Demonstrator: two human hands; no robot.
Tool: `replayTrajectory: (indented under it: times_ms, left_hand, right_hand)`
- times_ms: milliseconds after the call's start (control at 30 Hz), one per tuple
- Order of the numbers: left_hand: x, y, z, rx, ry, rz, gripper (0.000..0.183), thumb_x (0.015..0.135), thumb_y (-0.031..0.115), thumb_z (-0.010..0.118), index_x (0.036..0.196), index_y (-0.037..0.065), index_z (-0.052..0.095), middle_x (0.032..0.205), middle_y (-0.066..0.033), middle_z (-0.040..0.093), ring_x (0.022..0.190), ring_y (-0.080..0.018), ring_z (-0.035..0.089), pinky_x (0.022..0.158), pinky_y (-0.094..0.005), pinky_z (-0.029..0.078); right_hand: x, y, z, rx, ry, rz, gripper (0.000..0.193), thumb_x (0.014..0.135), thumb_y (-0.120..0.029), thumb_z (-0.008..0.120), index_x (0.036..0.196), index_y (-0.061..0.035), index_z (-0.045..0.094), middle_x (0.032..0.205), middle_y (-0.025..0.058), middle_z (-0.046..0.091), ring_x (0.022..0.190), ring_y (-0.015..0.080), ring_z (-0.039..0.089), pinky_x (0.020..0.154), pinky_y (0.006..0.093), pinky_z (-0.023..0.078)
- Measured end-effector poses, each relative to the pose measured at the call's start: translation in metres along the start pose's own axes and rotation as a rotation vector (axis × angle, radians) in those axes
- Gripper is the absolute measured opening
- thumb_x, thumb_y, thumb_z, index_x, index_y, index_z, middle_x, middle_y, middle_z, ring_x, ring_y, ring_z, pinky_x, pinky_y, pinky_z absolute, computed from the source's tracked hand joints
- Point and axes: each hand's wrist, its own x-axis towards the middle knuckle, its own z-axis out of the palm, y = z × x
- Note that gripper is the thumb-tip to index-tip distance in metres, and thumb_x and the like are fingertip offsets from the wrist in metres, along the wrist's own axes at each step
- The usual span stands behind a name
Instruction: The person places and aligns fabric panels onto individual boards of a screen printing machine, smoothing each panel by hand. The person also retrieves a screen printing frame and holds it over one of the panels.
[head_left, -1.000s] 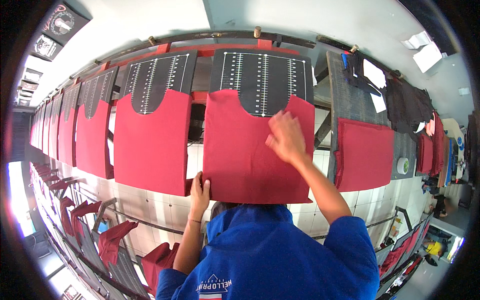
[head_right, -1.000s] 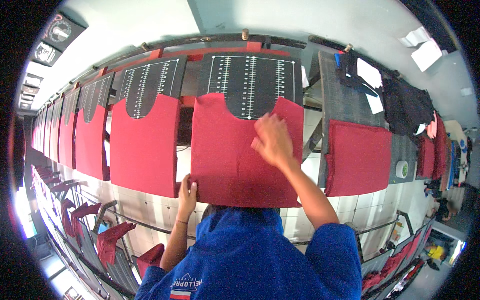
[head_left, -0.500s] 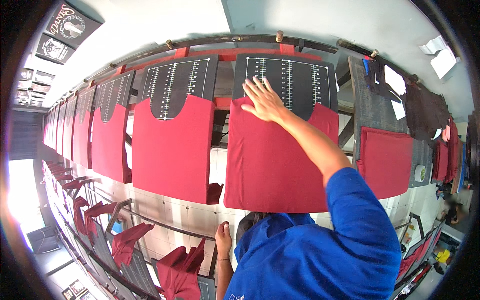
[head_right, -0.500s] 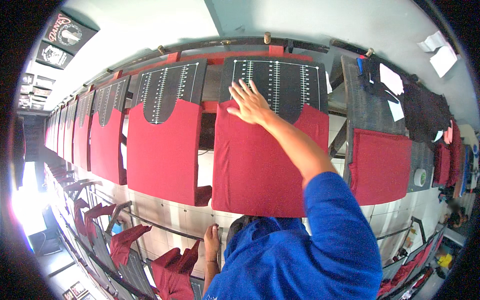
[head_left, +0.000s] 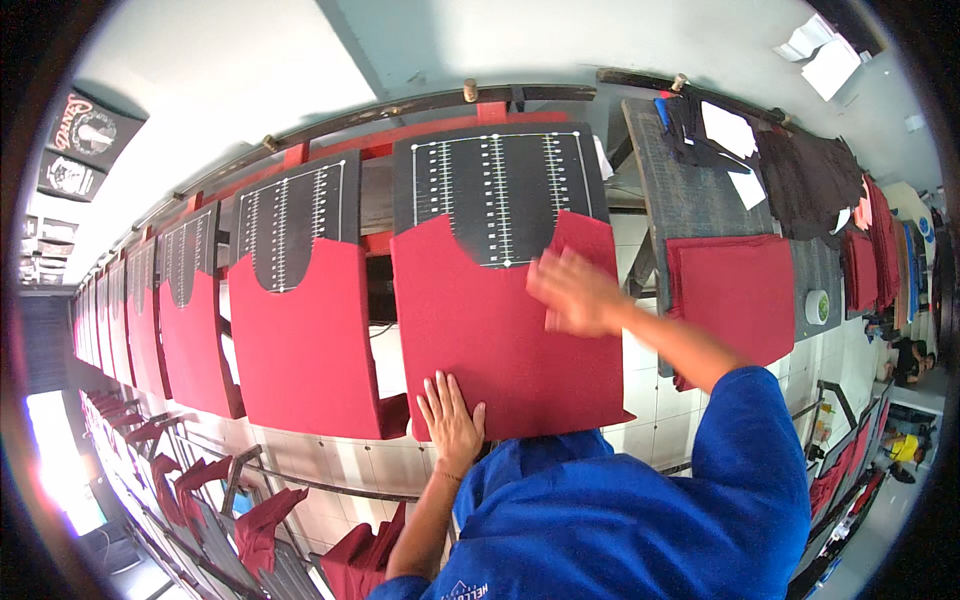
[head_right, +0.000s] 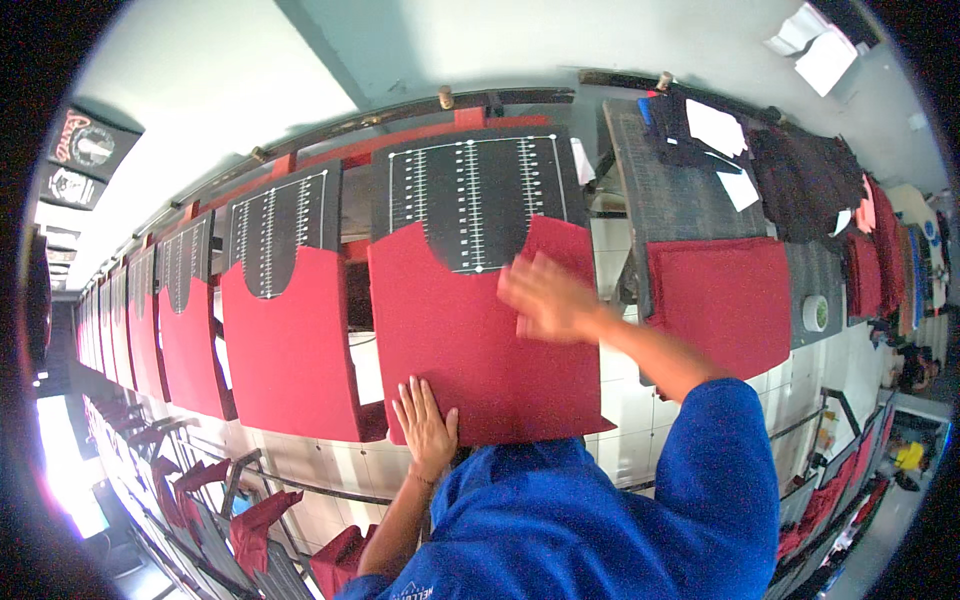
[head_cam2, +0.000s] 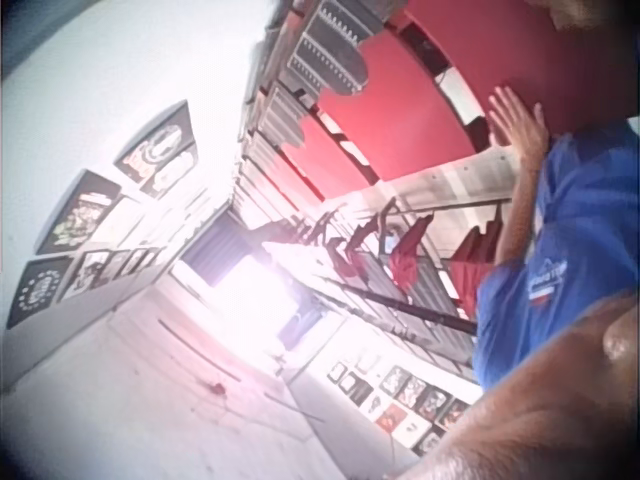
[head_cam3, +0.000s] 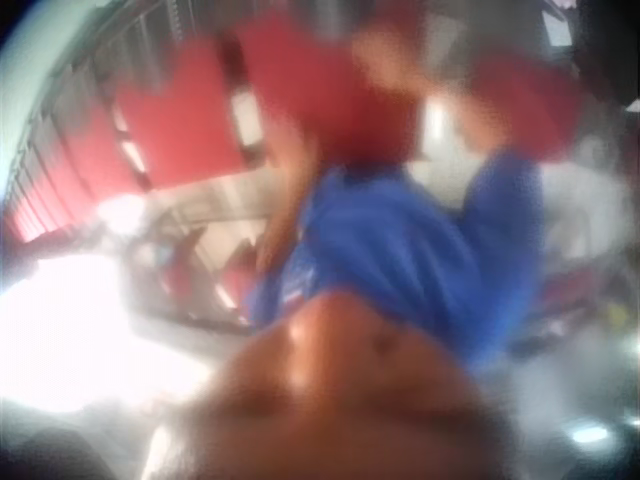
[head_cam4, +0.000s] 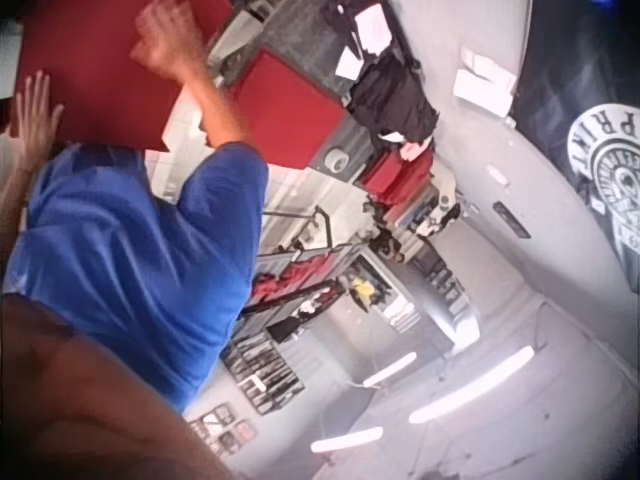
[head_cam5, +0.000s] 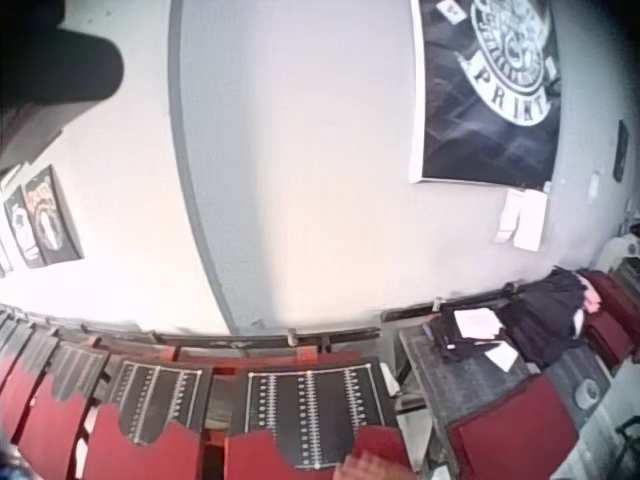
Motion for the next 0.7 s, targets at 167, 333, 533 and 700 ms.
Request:
replayTrajectory:
  times_ms: [167,333,533,700]
  left_hand:
    - [0.130,0.018,-0.015,0.015,0.101,0.214,0.076,0.096,0.044,0.051,0.150,-0.006,0.031,0.158,-0.0228,0.028,0.149,-0.0411,0.020,0.121,-0.0559,0.012]
    - [0.233,0.001,-0.013,-0.013,0.276,0.077,0.076,0.098,0.046,0.048,0.152,-0.003,0.028,0.160,-0.0193,0.026,0.150,-0.0365,0.018,0.122,-0.0525,0.010]
    - [0.265,-0.002,-0.024,-0.042,0.318,0.036,0.079,0.096,0.049,0.050,0.152,-0.002,0.028,0.160,-0.0204,0.026,0.150,-0.0359,0.019,0.122,-0.0520,0.011]
    - [0.226,-0.040,-0.030,-0.138,0.291,0.191,0.076,0.097,0.048,0.049,0.151,-0.003,0.029,0.157,-0.0237,0.029,0.147,-0.0401,0.025,0.120,-0.0541,0.019]
  right_hand:
    - [0.005,0.093,-0.006,-0.153,0.147,0.294,0.080,0.099,-0.062,0.037,0.152,-0.0025,0.032,0.160,0.0168,0.028,0.150,0.0350,0.020,0.123,0.0503,0.014]
    - [-0.081,-0.076,0.015,0.031,-0.098,0.202,0.074,0.097,-0.060,0.039,0.146,-0.0043,0.044,0.156,0.0180,0.035,0.145,0.0401,0.029,0.119,0.0588,0.018]
    - [-0.126,-0.228,0.087,-0.056,-0.120,0.214,0.074,0.096,-0.063,0.041,0.144,-0.0075,0.048,0.151,0.0132,0.045,0.142,0.0330,0.038,0.115,0.0566,0.028]
    - [0.016,-0.283,0.097,-0.026,-0.069,-0.089,0.077,0.095,-0.065,0.040,0.142,-0.0041,0.050,0.150,0.0149,0.045,0.144,0.0344,0.034,0.117,0.0534,0.024]
